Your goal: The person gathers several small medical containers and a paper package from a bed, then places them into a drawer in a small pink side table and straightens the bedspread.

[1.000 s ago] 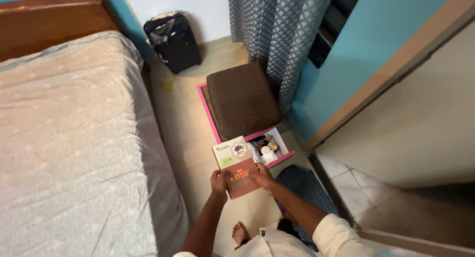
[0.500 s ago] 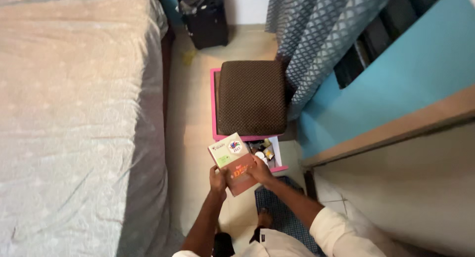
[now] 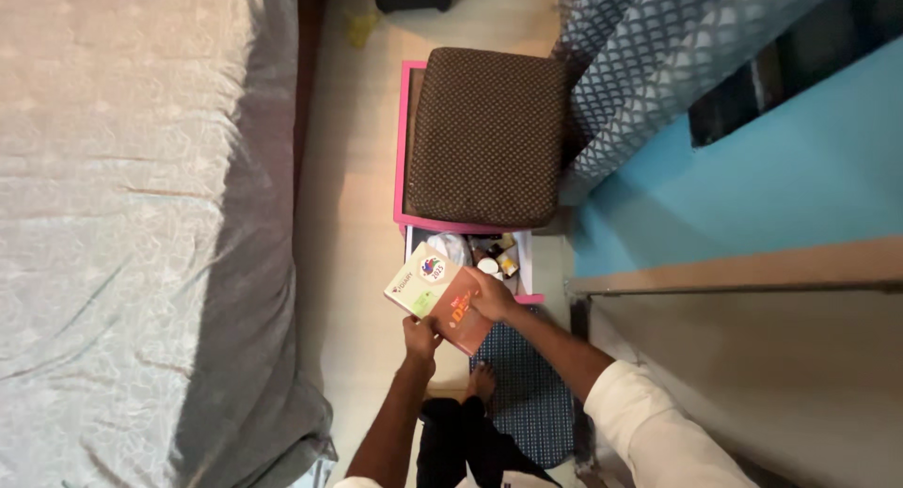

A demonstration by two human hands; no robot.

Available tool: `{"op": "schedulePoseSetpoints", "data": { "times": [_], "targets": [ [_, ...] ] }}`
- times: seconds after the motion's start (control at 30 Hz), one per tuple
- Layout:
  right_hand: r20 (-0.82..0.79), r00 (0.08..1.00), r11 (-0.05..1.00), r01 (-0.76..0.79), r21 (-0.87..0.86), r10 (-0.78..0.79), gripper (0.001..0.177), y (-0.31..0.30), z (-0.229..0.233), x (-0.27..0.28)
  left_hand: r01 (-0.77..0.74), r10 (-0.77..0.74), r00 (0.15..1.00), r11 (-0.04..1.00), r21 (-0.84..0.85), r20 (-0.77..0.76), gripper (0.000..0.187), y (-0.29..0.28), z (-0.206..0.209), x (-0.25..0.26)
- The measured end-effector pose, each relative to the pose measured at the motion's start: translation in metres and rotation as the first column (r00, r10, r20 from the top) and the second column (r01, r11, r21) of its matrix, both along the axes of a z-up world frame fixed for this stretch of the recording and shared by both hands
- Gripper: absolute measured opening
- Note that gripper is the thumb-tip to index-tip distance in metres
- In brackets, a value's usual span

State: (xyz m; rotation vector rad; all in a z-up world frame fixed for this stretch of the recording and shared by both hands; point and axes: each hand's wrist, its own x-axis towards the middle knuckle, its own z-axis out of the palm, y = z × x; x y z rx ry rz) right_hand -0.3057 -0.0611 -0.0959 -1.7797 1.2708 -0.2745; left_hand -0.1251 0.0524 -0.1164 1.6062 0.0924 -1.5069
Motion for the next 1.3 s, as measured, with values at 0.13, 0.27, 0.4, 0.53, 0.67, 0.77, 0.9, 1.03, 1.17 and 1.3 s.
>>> {"op": "schedulePoseSetpoints", "data": {
  "times": [0.13, 0.27, 0.4, 0.53, 0.67, 0.77, 0.9, 1.03, 1.17, 1.3],
  "targets": [
    [0.034, 0.999, 0.999, -0.015, 0.05, 0.013, 0.071, 0.0, -0.004, -0.009, -0.01, 0.01, 1.0, 1.0, 0.0, 0.012, 0.039, 0.011, -0.027, -0.016],
    [-0.01, 0.995, 0.995, -0.096, 0.041, 0.097, 0.07, -0.018, -0.013, -0.016, -0.024, 0.022, 0.999, 0.999, -0.045, -0.046, 0.028, 0.008, -0.044, -0.031],
    [-0.027, 0.959, 0.937, -0.28, -0.207, 0.281, 0.069, -0.044, -0.04, -0.026, -0.155, 0.154, 0.974, 0.988, 0.003, -0.166, 0.022, 0.0, -0.065, -0.05],
    [-0.061, 0.943, 0.938, -0.333, -0.102, 0.328, 0.06, -0.069, -0.053, -0.027, -0.175, 0.164, 0.965, 0.984, -0.038, -0.206, 0.018, -0.01, -0.088, -0.063],
    [-0.115, 0.945, 0.951, -0.3, 0.075, 0.307, 0.067, -0.089, -0.063, -0.033, -0.165, 0.127, 0.926, 0.983, -0.08, -0.356, 0.027, -0.022, -0.11, -0.072],
    [-0.13, 0.951, 0.958, -0.271, 0.099, 0.282, 0.068, -0.098, -0.08, -0.043, -0.142, 0.113, 0.906, 0.989, -0.041, -0.409, 0.03, -0.034, -0.124, -0.075],
    [-0.127, 0.953, 0.961, -0.275, 0.024, 0.276, 0.069, -0.1, -0.099, -0.052, -0.188, 0.141, 0.868, 0.981, -0.053, -0.477, 0.034, -0.038, -0.138, -0.079],
    [-0.136, 0.946, 0.955, -0.298, 0.0, 0.295, 0.068, -0.1, -0.1, -0.048, -0.157, 0.14, 0.888, 0.988, -0.001, -0.438, 0.036, -0.038, -0.147, -0.08],
    [-0.178, 0.95, 0.966, -0.255, 0.04, 0.258, 0.068, -0.102, -0.104, -0.037, -0.21, 0.159, 0.861, 0.976, -0.052, -0.482, 0.04, -0.042, -0.148, -0.073],
    [-0.103, 0.962, 0.962, -0.261, -0.078, 0.253, 0.064, -0.103, -0.132, -0.042, -0.175, 0.097, 0.868, 0.978, -0.117, -0.486, 0.053, -0.039, -0.15, -0.074]
  ]
}}
